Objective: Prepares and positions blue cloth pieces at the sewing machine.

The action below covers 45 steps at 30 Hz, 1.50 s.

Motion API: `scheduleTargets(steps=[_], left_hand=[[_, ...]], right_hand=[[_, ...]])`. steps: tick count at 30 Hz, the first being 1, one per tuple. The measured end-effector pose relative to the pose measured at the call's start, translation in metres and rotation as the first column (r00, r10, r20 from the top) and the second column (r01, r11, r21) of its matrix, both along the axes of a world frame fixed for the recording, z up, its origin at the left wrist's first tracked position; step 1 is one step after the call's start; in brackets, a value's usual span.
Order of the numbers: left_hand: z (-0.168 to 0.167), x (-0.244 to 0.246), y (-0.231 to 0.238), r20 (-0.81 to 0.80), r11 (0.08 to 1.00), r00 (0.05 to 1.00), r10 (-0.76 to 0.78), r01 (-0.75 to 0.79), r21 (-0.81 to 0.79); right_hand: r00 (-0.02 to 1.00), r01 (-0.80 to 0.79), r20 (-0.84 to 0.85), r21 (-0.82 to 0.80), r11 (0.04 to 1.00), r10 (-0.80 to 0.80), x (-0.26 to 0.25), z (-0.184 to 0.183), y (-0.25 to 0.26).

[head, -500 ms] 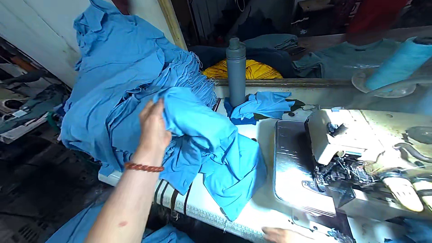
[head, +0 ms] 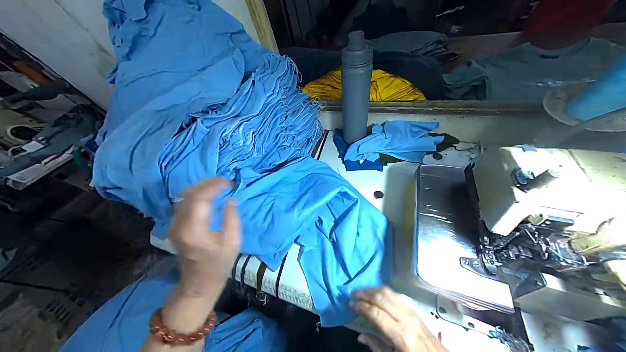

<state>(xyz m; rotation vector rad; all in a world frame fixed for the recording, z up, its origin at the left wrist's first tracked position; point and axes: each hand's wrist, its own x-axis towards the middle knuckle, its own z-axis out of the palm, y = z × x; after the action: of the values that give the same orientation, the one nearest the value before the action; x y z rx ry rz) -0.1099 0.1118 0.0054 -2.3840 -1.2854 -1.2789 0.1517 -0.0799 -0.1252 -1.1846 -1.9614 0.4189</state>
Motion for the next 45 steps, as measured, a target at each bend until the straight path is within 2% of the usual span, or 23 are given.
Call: scheduleTargets(steps=[1,3,5,8,10,11,13,15,17,20,24,26,28,31,33,35,37,40,42,44,45], left_hand=[[-0.007,0.015,-0.012,-0.034,0.995,0.995,-0.098,0.099,0.021],[-0.021,0.035,-0.028,-0.006,0.971,0.973,-0.229,0.228,-0.073],[-0.034,0.04,-0.032,0.003,0.937,0.96,-0.279,0.272,-0.22],[-0.054,0.035,-0.04,-0.091,0.779,0.904,-0.417,0.304,-0.549],[-0.074,0.035,-0.046,-0.201,0.715,0.834,-0.513,0.286,-0.638],[-0.085,0.036,-0.049,-0.272,0.728,0.804,-0.529,0.265,-0.633],[-0.111,0.037,-0.051,-0.362,0.821,0.783,-0.507,0.31,-0.48],[-0.132,0.04,-0.047,-0.351,0.878,0.811,-0.468,0.381,-0.29],[-0.142,0.043,-0.044,-0.306,0.884,0.83,-0.467,0.426,-0.193],[-0.137,0.047,-0.042,-0.25,0.888,0.852,-0.46,0.431,-0.164],[-0.115,0.05,-0.039,-0.106,0.891,0.891,-0.442,0.422,-0.166],[-0.111,0.047,-0.044,-0.174,0.861,0.846,-0.504,0.475,-0.184],[-0.121,0.046,-0.051,-0.296,0.848,0.795,-0.53,0.495,-0.189],[-0.139,0.049,-0.051,-0.282,0.9,0.858,-0.43,0.431,-0.062],[-0.133,0.053,-0.049,-0.231,0.921,0.894,-0.383,0.389,-0.02],[-0.121,0.055,-0.049,-0.162,0.916,0.902,-0.4,0.399,-0.045],[-0.104,0.056,-0.046,0.008,0.889,0.894,-0.448,0.447,-0.098],[-0.056,0.064,-0.047,0.254,0.841,0.843,-0.474,0.519,-0.153],[-0.023,0.079,-0.055,0.269,0.848,0.84,-0.471,0.516,-0.124],[0.006,0.099,-0.074,0.18,0.908,0.904,-0.387,0.408,-0.097],[0.014,0.109,-0.082,0.135,0.927,0.926,-0.353,0.365,-0.083]], right_hand=[[0.992,0.076,0.097,0.048,0.996,-0.081,0.004,-0.004,0.001],[0.955,0.145,0.25,0.07,0.987,-0.158,0.011,-0.019,0.003],[0.939,0.173,0.284,0.097,0.98,-0.193,0.014,-0.036,0.004],[0.962,0.237,0.109,0.126,0.963,-0.251,0.014,-0.041,0.007],[0.97,0.242,-0.04,0.101,0.965,-0.24,0.014,-0.037,0.009],[0.968,0.239,-0.095,0.088,0.967,-0.231,0.014,-0.035,0.009],[0.957,0.25,-0.17,0.078,0.965,-0.235,0.014,-0.03,0.008],[0.941,0.286,-0.215,0.081,0.955,-0.263,0.015,-0.025,0.006],[0.926,0.325,-0.23,0.09,0.941,-0.298,0.016,-0.021,0.003],[0.915,0.356,-0.245,0.111,0.928,-0.321,0.018,-0.018,-0.005],[0.881,0.349,-0.365,0.068,0.935,-0.303,0.019,-0.012,-0.013],[0.845,0.349,-0.44,0.023,0.937,-0.304,0.017,-0.006,-0.015],[0.81,0.339,-0.504,-0.012,0.941,-0.298,0.014,0.001,-0.014],[0.773,0.332,-0.561,-0.04,0.942,-0.296,0.012,0.014,-0.013],[0.769,0.328,-0.571,-0.035,0.944,-0.288,0.014,0.021,-0.013],[0.765,0.325,-0.581,-0.025,0.946,-0.278,0.017,0.029,-0.014],[0.75,0.326,-0.606,-0.014,0.945,-0.267,0.021,0.037,-0.014],[0.683,0.389,-0.669,-0.009,0.921,-0.295,0.024,0.049,-0.011],[0.675,0.501,-0.646,0.049,0.864,-0.355,0.023,0.059,-0.015],[0.788,0.51,-0.479,0.152,0.847,-0.388,0.017,0.074,-0.034],[0.842,0.454,-0.41,0.189,0.871,-0.35,0.013,0.077,-0.046]])
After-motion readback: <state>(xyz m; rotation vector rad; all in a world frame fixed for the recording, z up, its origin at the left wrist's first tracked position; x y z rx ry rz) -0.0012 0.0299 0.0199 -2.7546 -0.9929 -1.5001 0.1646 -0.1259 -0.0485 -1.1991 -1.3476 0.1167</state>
